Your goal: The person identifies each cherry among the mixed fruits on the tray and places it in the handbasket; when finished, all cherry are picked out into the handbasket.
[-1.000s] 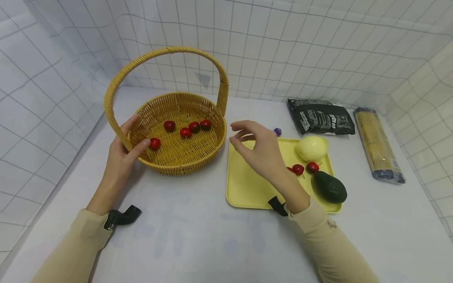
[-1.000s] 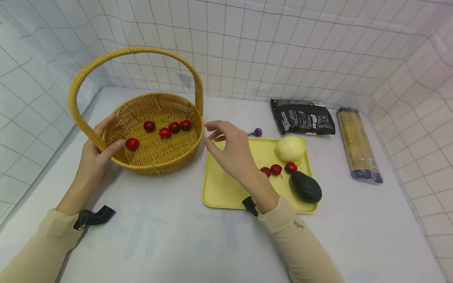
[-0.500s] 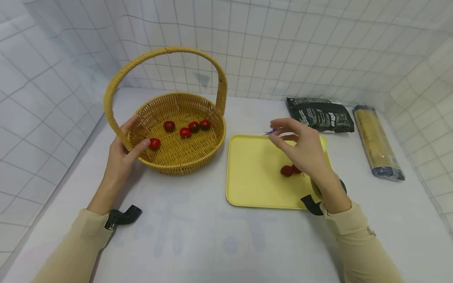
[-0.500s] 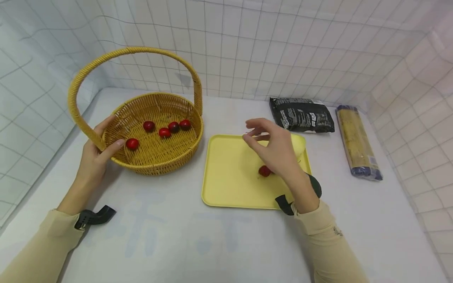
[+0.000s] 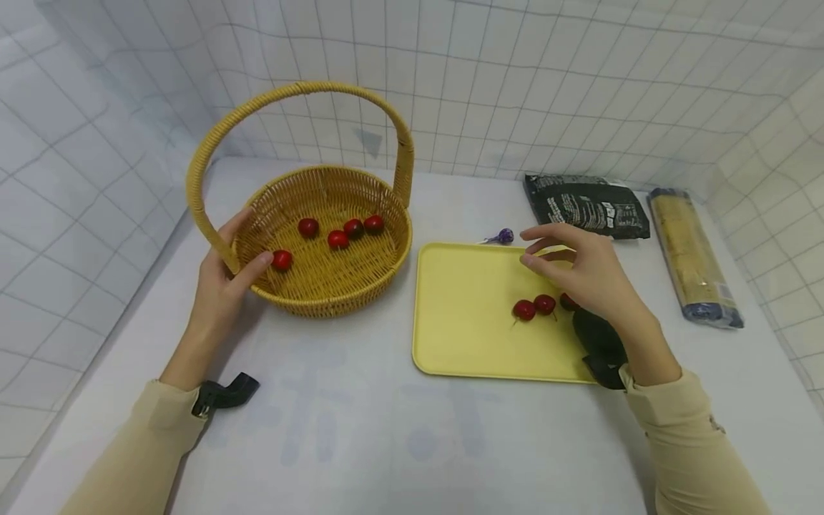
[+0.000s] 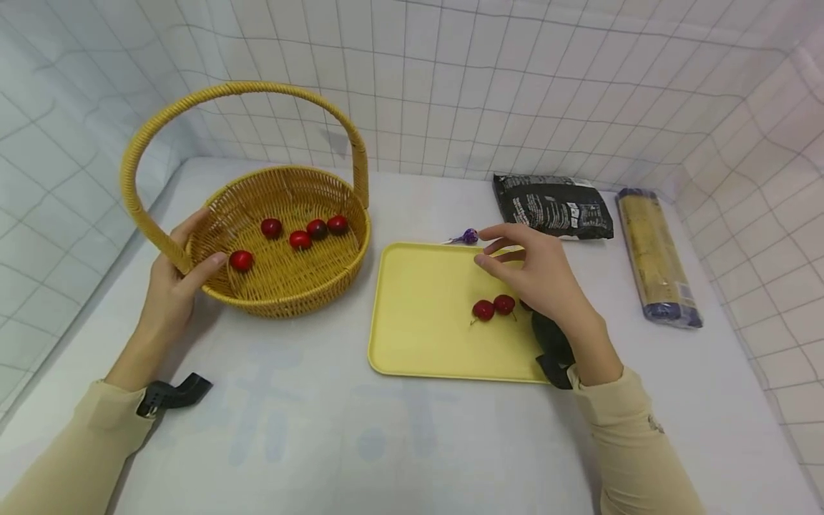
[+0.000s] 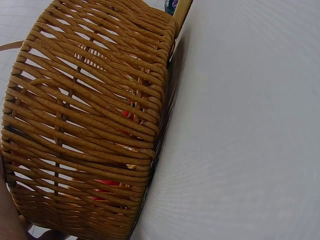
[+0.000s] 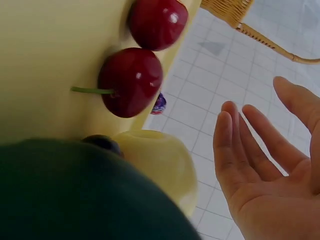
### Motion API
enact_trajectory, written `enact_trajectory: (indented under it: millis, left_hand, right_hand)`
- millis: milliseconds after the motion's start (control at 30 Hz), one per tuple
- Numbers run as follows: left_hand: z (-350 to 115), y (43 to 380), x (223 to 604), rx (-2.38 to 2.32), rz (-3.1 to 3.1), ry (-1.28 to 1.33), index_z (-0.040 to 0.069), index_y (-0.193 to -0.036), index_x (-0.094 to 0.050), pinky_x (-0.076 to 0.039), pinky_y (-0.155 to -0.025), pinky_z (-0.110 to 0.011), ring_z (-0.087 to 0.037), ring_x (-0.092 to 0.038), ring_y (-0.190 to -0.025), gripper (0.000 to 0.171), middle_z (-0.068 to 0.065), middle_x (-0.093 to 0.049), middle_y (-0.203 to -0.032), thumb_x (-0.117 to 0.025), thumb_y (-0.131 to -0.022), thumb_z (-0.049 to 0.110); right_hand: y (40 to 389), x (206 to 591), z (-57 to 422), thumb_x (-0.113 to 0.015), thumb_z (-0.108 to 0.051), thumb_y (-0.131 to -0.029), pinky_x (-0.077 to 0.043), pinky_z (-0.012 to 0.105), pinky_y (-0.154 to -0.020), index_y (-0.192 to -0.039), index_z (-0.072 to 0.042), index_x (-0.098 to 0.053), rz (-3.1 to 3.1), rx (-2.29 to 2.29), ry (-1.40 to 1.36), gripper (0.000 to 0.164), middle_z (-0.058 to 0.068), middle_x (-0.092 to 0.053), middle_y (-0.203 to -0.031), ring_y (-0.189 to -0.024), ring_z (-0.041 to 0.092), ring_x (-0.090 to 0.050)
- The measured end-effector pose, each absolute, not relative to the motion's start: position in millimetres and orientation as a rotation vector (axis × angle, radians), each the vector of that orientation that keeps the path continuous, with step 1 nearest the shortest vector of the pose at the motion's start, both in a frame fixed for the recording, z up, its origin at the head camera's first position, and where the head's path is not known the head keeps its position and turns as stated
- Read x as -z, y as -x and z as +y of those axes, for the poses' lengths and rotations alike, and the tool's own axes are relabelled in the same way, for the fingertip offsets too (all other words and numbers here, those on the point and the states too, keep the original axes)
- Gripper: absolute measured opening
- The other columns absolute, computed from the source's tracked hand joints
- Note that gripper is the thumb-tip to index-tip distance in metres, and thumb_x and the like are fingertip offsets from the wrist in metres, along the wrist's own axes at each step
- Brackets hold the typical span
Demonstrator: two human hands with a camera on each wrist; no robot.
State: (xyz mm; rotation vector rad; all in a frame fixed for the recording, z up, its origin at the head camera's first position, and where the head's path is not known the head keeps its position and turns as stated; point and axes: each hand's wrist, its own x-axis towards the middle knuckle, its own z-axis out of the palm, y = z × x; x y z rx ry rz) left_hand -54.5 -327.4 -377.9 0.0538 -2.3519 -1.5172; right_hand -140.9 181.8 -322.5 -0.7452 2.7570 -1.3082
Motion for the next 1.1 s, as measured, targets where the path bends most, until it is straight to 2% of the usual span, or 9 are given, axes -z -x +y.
enact_trajectory:
  millis: [133,267,433,567,667,833,1100]
  left_hand:
    - [-327.2,54.4,379.5,1.519,-2.359,-0.063,0.026,-0.164,-0.039,-0.018,-0.128,-0.031,-0.018,-0.03,-0.159,0.069,0.001,-0.036,-0.171,-0.068,-0.101,0.024]
    - [-327.7,53.8,378.9,1.527,-2.358,-0.071,0.026,-0.164,-0.039,-0.017,-0.129,-0.032,-0.018,-0.03,-0.158,0.07,0.002,-0.035,-0.171,-0.068,-0.101,0.023]
    - [-327.8,53.1,379.4,1.534,-2.351,-0.072,0.026,-0.164,-0.039,-0.017,-0.129,-0.032,-0.018,-0.03,-0.159,0.07,0.001,-0.035,-0.171,-0.067,-0.101,0.023]
    - [-326.9,54.7,379.0,1.546,-2.347,-0.058,0.025,-0.165,-0.038,-0.016,-0.129,-0.032,-0.019,-0.029,-0.159,0.07,0.001,-0.035,-0.171,-0.067,-0.101,0.023]
    - [-326.5,55.4,378.2,1.542,-2.354,-0.061,0.026,-0.165,-0.038,-0.017,-0.129,-0.033,-0.02,-0.03,-0.159,0.07,0.001,-0.034,-0.171,-0.067,-0.101,0.024]
    - [-325.8,54.3,377.3,1.539,-2.362,-0.064,0.027,-0.165,-0.037,-0.018,-0.129,-0.032,-0.021,-0.03,-0.159,0.07,0.002,-0.034,-0.172,-0.067,-0.101,0.024]
    - [-325.5,54.9,378.5,1.522,-2.355,-0.058,0.026,-0.164,-0.039,-0.017,-0.129,-0.033,-0.02,-0.031,-0.159,0.07,0.001,-0.035,-0.171,-0.067,-0.1,0.023]
  right_hand:
    - [142.9,326.9,186.4,-0.076,-0.02,-0.099,-0.057,0.019,-0.092,-0.132,-0.017,-0.072,2.681,1.271,0.777,0.034,0.004,-0.072,-0.13,-0.11,0.021,-0.072]
    - [145.2,323.5,191.3,-0.078,-0.022,-0.098,-0.057,0.021,-0.091,-0.131,-0.017,-0.072,2.585,1.189,0.765,0.034,0.007,-0.071,-0.129,-0.112,0.023,-0.073]
    - [147.5,324.5,192.4,-0.079,-0.021,-0.096,-0.057,0.023,-0.092,-0.131,-0.012,-0.072,2.504,1.062,0.868,0.036,0.006,-0.072,-0.131,-0.116,0.027,-0.072]
    - [146.5,327.0,192.6,-0.081,-0.023,-0.095,-0.058,0.027,-0.081,-0.129,-0.013,-0.073,2.439,0.982,0.897,0.036,0.004,-0.073,-0.129,-0.099,0.022,-0.074]
    - [146.1,327.1,193.9,-0.081,-0.021,-0.095,-0.058,0.029,-0.081,-0.13,-0.013,-0.073,2.375,0.942,0.883,0.037,0.004,-0.073,-0.129,-0.097,0.017,-0.073]
    - [145.2,327.4,195.8,-0.083,-0.017,-0.093,-0.058,0.033,-0.095,-0.131,-0.009,-0.072,2.271,0.936,0.847,0.041,0.006,-0.072,-0.131,-0.114,0.023,-0.072]
    - [146.5,330.7,198.9,-0.08,-0.007,-0.093,-0.058,0.039,-0.097,-0.133,-0.01,-0.071,2.251,0.868,0.867,0.04,0.004,-0.072,-0.13,-0.116,0.022,-0.071]
